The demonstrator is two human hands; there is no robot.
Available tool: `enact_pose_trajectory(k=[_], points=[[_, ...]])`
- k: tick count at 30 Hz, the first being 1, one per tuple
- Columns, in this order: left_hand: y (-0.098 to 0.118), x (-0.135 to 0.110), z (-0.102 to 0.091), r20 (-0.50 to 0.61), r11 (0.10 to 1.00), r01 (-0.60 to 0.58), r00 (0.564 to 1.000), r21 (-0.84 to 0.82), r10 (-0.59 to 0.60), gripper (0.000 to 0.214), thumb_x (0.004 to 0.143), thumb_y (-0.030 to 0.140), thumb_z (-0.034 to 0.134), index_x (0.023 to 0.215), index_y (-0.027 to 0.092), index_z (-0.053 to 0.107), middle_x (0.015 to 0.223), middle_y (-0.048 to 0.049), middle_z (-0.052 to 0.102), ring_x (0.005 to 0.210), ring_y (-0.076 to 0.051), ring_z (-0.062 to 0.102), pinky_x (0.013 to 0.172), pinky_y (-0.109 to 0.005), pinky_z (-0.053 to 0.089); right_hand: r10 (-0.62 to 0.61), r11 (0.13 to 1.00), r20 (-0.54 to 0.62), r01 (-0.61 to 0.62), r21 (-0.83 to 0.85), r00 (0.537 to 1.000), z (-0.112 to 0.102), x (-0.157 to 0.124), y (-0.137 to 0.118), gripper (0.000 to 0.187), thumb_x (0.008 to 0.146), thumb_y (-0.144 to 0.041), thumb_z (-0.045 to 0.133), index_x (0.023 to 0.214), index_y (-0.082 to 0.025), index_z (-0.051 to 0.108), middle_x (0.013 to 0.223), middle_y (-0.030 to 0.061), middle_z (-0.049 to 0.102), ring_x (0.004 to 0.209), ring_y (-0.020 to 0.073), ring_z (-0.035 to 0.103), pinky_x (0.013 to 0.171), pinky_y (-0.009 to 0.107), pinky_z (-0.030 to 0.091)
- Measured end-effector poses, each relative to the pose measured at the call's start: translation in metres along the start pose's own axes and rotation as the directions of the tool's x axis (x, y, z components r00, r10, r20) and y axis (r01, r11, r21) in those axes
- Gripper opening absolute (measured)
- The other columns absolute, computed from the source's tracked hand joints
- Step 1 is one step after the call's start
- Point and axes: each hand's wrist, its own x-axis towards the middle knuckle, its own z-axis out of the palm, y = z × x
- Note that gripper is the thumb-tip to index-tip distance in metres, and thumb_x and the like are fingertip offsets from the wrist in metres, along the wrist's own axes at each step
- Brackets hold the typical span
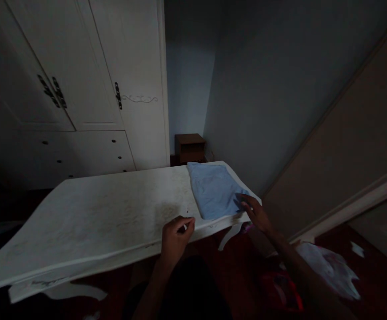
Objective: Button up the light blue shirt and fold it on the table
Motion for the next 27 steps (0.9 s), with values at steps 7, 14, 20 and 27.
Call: enact_pose_trajectory(k=[7, 14, 20, 27], points=[[-0.036, 0.020, 0.058, 0.112, 0.989, 0.057, 0.991, 0.140, -0.073, 0.035, 0.091, 0.043, 0.054, 0.115, 0.020, 0.065, 0.111, -0.0080, 0.070, 0.100, -0.020, 0.065, 0.088, -0.035, 0.053, -0.233, 0.954, 0.228, 0.267, -0.136, 0.946, 0.012, -0.001, 0.000, 0.072, 0.093, -0.050, 0.051, 0.153, -0.025, 0.020, 0.155, 0.0132, 0.033, 0.144, 0.0291, 0.027, 0.114, 0.056, 0.028], [-0.054, 0.046, 0.084, 0.547, 0.844, -0.381, 0.827, 0.377, 0.130, 0.058, 0.093, 0.051, 0.047, 0.140, 0.017, 0.046, 0.152, -0.0117, 0.038, 0.146, -0.025, 0.023, 0.119, -0.046, 0.023, -0.287, 0.933, 0.310, 0.337, -0.123, 0.907, 0.019, -0.004, 0.009, 0.069, 0.095, -0.042, 0.050, 0.154, -0.027, 0.016, 0.155, 0.0104, 0.033, 0.144, 0.0233, 0.028, 0.117, 0.051, 0.028], [-0.062, 0.044, 0.085, 0.612, 0.792, -0.402, 0.790, 0.460, 0.046, 0.063, 0.092, 0.054, 0.047, 0.146, 0.021, 0.038, 0.155, -0.0105, 0.033, 0.146, -0.026, 0.023, 0.119, -0.049, 0.021, -0.266, 0.948, 0.282, 0.303, -0.099, 0.922, 0.011, -0.015, 0.023, 0.059, 0.098, -0.030, 0.046, 0.152, -0.029, 0.022, 0.153, 0.0066, 0.036, 0.142, 0.0221, 0.032, 0.117, 0.051, 0.030], [-0.065, 0.042, 0.083, 0.643, 0.787, -0.422, 0.764, 0.450, 0.042, 0.073, 0.089, 0.055, 0.051, 0.150, 0.021, 0.030, 0.158, -0.0117, 0.025, 0.148, -0.027, 0.014, 0.119, -0.050, 0.019, -0.265, 0.947, 0.331, 0.308, -0.085, 0.906, 0.000, -0.019, 0.040, 0.063, 0.095, -0.007, 0.037, 0.151, -0.033, 0.024, 0.153, 0.0028, 0.035, 0.142, 0.0188, 0.033, 0.115, 0.050, 0.035]])
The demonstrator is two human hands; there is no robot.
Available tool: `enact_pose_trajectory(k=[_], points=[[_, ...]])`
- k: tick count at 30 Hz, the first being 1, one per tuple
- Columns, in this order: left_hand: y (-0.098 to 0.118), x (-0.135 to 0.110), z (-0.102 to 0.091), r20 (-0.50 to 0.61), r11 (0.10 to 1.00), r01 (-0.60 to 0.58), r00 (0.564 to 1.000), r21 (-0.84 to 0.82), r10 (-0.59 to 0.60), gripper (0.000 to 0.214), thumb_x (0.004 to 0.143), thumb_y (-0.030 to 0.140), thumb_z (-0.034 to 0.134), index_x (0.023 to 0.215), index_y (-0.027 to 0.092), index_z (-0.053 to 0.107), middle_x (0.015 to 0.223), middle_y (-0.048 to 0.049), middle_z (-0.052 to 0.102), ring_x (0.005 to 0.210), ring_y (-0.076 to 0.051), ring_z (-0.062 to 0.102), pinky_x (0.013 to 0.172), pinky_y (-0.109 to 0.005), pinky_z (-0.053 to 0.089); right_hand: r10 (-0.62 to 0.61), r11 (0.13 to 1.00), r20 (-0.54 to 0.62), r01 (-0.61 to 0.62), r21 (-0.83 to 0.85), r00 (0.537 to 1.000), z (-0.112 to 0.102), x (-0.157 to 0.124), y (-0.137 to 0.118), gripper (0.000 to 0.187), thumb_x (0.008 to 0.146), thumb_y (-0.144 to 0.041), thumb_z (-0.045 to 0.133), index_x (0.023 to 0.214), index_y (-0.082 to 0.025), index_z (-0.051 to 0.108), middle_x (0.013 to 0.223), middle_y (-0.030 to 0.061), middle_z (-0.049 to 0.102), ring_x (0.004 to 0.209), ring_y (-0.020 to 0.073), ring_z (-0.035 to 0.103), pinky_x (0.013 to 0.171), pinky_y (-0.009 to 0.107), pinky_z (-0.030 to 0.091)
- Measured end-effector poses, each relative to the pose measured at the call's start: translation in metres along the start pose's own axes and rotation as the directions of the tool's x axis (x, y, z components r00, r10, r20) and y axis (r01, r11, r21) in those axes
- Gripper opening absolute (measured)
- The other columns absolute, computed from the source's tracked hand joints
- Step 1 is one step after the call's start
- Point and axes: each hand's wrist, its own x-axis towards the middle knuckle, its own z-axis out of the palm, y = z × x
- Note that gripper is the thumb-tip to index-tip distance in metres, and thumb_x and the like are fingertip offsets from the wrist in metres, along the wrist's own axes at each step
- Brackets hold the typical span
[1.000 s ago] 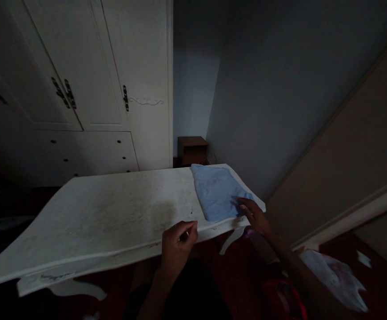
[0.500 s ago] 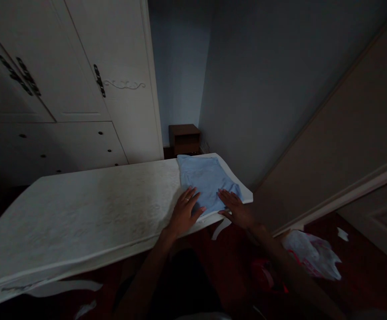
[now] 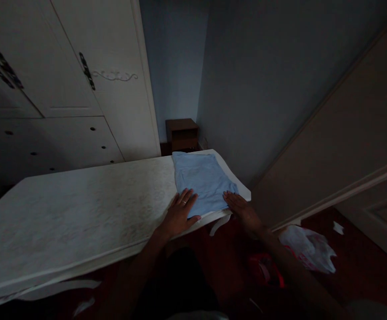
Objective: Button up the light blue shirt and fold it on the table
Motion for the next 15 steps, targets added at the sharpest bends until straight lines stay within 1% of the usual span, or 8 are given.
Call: enact_pose_trajectory(k=[3, 5, 6, 7, 9, 12, 15], points=[[0.003, 0.002, 0.001, 0.016, 0.999, 0.044, 0.999, -0.004, -0.043, 0.075, 0.089, 0.060, 0.048, 0.151, 0.022, 0.028, 0.159, -0.0132, 0.021, 0.148, -0.032, 0.007, 0.117, -0.059, 0.013, -0.042, 0.999, 0.025, 0.041, 0.021, 0.999, -0.005, 0.002, 0.009, 0.064, 0.093, -0.005, 0.040, 0.149, -0.033, 0.029, 0.150, 0.0026, 0.041, 0.139, 0.0192, 0.038, 0.113, 0.050, 0.037], [0.005, 0.004, 0.001, 0.028, 0.996, 0.086, 0.996, -0.019, -0.085, 0.080, 0.086, 0.065, 0.048, 0.151, 0.023, 0.027, 0.160, -0.0142, 0.016, 0.148, -0.037, 0.001, 0.113, -0.067, 0.009, -0.064, 0.997, 0.044, 0.063, 0.038, 0.997, -0.010, 0.005, 0.016, 0.062, 0.093, -0.006, 0.041, 0.148, -0.032, 0.033, 0.148, 0.0033, 0.043, 0.137, 0.0198, 0.041, 0.112, 0.049, 0.039], [0.006, 0.006, 0.000, 0.033, 0.994, 0.101, 0.994, -0.035, -0.099, 0.082, 0.085, 0.067, 0.048, 0.151, 0.024, 0.027, 0.161, -0.0145, 0.013, 0.147, -0.039, -0.001, 0.112, -0.069, 0.009, -0.072, 0.996, 0.051, 0.070, 0.046, 0.996, -0.013, 0.006, 0.019, 0.060, 0.092, -0.007, 0.042, 0.147, -0.031, 0.035, 0.148, 0.0037, 0.044, 0.136, 0.0201, 0.042, 0.112, 0.049, 0.039], [0.007, 0.010, 0.000, 0.036, 0.992, 0.110, 0.993, -0.055, -0.108, 0.082, 0.084, 0.069, 0.047, 0.151, 0.025, 0.027, 0.161, -0.0145, 0.011, 0.147, -0.040, -0.002, 0.111, -0.069, 0.009, -0.077, 0.996, 0.058, 0.074, 0.056, 0.995, -0.015, 0.007, 0.022, 0.060, 0.092, -0.007, 0.042, 0.146, -0.030, 0.037, 0.147, 0.0038, 0.045, 0.136, 0.0204, 0.044, 0.112, 0.049, 0.039], [0.007, 0.019, -0.001, 0.019, 0.987, 0.132, 0.991, -0.091, -0.130, 0.078, 0.087, 0.068, 0.042, 0.151, 0.025, 0.028, 0.161, -0.0139, 0.008, 0.147, -0.039, -0.004, 0.112, -0.067, 0.009, -0.078, 0.995, 0.064, 0.073, 0.073, 0.995, -0.018, 0.009, 0.028, 0.059, 0.091, -0.007, 0.043, 0.145, -0.030, 0.040, 0.146, 0.0034, 0.047, 0.135, 0.0206, 0.045, 0.112, 0.050, 0.039], [0.002, 0.039, -0.001, -0.021, 0.974, 0.203, 0.978, -0.099, -0.206, 0.070, 0.093, 0.062, 0.035, 0.149, 0.020, 0.032, 0.161, -0.0161, 0.009, 0.147, -0.037, -0.003, 0.114, -0.064, 0.010, -0.080, 0.994, 0.051, 0.076, 0.075, 0.995, -0.018, 0.009, 0.033, 0.059, 0.089, -0.006, 0.040, 0.144, -0.030, 0.042, 0.145, 0.0027, 0.047, 0.133, 0.0200, 0.047, 0.112, 0.050, 0.040], [-0.004, 0.058, 0.002, 0.019, 0.962, 0.257, 0.967, -0.094, -0.256, 0.074, 0.092, 0.062, 0.036, 0.149, 0.015, 0.031, 0.159, -0.0205, 0.012, 0.146, -0.039, 0.000, 0.114, -0.062, 0.013, -0.077, 0.996, 0.034, 0.076, 0.043, 0.996, -0.015, 0.006, 0.033, 0.062, 0.087, -0.003, 0.038, 0.144, -0.029, 0.042, 0.145, 0.0023, 0.047, 0.133, 0.0195, 0.047, 0.111, 0.048, 0.041]])
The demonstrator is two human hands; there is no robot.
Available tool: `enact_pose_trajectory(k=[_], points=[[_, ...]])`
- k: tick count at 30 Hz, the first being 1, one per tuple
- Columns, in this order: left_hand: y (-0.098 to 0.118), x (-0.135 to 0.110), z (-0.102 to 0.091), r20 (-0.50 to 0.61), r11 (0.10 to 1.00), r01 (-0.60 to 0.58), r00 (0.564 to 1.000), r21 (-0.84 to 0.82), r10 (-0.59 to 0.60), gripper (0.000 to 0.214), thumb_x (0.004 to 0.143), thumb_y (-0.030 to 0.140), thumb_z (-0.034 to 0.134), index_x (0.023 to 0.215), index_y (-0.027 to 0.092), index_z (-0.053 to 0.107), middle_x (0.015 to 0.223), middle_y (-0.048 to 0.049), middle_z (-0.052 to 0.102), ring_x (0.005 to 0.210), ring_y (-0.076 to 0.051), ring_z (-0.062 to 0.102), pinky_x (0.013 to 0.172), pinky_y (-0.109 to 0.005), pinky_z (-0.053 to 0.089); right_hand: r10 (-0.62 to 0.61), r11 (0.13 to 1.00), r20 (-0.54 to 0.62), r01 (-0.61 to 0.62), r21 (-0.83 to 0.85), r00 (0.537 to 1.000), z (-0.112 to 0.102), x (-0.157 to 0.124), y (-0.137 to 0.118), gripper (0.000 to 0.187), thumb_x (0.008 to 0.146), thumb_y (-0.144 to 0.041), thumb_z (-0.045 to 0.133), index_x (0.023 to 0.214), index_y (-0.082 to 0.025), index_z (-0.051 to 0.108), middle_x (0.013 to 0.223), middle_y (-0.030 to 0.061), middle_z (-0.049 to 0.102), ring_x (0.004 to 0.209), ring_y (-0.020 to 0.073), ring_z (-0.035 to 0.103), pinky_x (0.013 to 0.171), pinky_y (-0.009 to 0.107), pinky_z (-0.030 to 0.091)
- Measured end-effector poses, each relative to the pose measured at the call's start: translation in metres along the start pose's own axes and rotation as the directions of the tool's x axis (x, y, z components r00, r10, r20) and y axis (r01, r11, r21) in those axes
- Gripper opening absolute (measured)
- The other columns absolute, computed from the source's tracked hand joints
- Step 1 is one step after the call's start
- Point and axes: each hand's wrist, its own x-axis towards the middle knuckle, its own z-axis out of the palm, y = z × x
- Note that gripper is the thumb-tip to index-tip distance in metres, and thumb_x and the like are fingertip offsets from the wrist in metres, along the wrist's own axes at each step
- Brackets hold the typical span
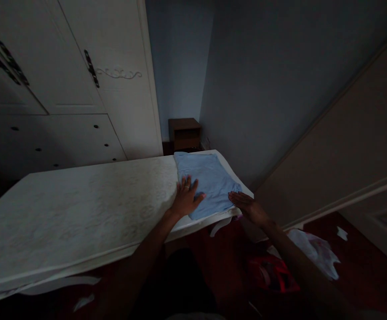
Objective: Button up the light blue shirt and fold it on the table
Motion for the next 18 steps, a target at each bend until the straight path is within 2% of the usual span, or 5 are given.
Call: enact_pose_trajectory(k=[4, 11, 14, 18], points=[[-0.001, 0.017, 0.004, 0.065, 1.000, 0.000, 0.998, 0.000, 0.000, 0.075, 0.092, 0.063, 0.036, 0.150, 0.015, 0.029, 0.159, -0.0208, 0.014, 0.146, -0.039, 0.002, 0.115, -0.059, 0.014, 0.040, 0.998, -0.022, -0.041, -0.045, 0.999, 0.004, -0.004, 0.003, 0.066, 0.085, 0.000, 0.039, 0.143, -0.029, 0.043, 0.144, 0.0019, 0.049, 0.132, 0.0199, 0.048, 0.111, 0.047, 0.042], [0.006, 0.039, 0.005, 0.098, 0.999, 0.010, 0.995, 0.034, -0.014, 0.074, 0.093, 0.063, 0.034, 0.151, 0.017, 0.029, 0.159, -0.0194, 0.018, 0.146, -0.039, 0.004, 0.115, -0.057, 0.016, 0.094, 0.988, -0.034, -0.098, -0.121, 0.995, 0.010, 0.002, 0.027, 0.062, 0.085, -0.001, 0.040, 0.142, -0.024, 0.046, 0.142, 0.0050, 0.051, 0.130, 0.0202, 0.051, 0.112, 0.043, 0.041], [0.008, 0.039, 0.005, 0.084, 0.998, 0.008, 0.996, 0.059, -0.013, 0.073, 0.093, 0.062, 0.034, 0.150, 0.016, 0.030, 0.158, -0.0198, 0.020, 0.146, -0.040, 0.008, 0.114, -0.056, 0.018, 0.091, 0.990, -0.029, -0.094, -0.103, 0.995, 0.011, 0.002, 0.030, 0.060, 0.087, -0.003, 0.040, 0.143, -0.025, 0.045, 0.143, 0.0042, 0.050, 0.132, 0.0198, 0.049, 0.113, 0.043, 0.039], [0.009, 0.023, 0.006, 0.027, 0.993, -0.007, 1.000, 0.120, 0.004, 0.067, 0.096, 0.056, 0.033, 0.149, 0.014, 0.033, 0.156, -0.0206, 0.026, 0.145, -0.039, 0.017, 0.114, -0.055, 0.023, 0.110, 0.991, -0.046, -0.113, -0.076, 0.993, 0.012, 0.000, 0.029, 0.055, 0.090, -0.007, 0.039, 0.142, -0.024, 0.047, 0.143, 0.0062, 0.050, 0.133, 0.0203, 0.047, 0.114, 0.045, 0.038]])
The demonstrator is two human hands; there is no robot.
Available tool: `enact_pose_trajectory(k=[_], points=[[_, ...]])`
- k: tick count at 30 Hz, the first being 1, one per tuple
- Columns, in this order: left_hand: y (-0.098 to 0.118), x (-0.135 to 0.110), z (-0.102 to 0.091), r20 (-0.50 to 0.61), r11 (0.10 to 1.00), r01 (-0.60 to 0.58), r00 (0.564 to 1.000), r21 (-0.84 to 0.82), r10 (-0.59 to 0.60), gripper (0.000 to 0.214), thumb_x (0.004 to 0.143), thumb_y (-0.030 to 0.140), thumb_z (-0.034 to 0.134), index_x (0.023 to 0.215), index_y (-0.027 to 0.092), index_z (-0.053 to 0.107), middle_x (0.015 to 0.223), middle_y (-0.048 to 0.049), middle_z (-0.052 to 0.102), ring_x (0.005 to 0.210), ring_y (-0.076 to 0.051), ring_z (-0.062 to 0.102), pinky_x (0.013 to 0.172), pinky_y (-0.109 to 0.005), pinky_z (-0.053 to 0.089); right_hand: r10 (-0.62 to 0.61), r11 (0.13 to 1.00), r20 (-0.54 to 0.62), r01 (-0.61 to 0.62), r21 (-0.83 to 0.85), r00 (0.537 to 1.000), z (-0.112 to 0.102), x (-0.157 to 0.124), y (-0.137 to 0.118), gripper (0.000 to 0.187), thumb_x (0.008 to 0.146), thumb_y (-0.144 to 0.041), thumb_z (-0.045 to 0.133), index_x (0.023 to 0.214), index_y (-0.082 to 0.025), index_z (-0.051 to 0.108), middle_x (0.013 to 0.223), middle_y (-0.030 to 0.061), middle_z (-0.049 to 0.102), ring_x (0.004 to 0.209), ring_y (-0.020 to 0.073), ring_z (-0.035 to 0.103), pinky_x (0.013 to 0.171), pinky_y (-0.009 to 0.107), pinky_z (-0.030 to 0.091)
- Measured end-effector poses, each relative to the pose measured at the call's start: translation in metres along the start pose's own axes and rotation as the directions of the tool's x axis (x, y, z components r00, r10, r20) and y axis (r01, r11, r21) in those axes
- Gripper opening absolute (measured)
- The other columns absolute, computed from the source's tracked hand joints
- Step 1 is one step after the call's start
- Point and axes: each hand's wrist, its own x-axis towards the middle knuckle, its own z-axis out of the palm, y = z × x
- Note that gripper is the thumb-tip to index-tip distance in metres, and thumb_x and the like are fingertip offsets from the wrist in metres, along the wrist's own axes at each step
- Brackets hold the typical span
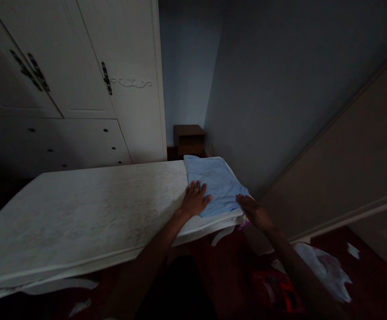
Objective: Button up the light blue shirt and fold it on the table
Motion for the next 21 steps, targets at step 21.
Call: enact_pose_trajectory(k=[21], points=[[-0.098, -0.149, -0.048, -0.297, 0.812, 0.026, 0.924, -0.583, -0.243, 0.042, 0.091, 0.039, 0.052, 0.128, 0.020, 0.057, 0.114, -0.0072, 0.071, 0.103, -0.019, 0.067, 0.096, -0.035, 0.051, 0.122, 0.589, -0.269, 0.148, 0.794, 0.956, 0.023, 0.110, -0.234, 0.028, 0.089, -0.017, 0.047, 0.076, -0.022, 0.071, 0.080, 0.0042, 0.070, 0.079, 0.0161, 0.065, 0.073, 0.029, 0.050]])
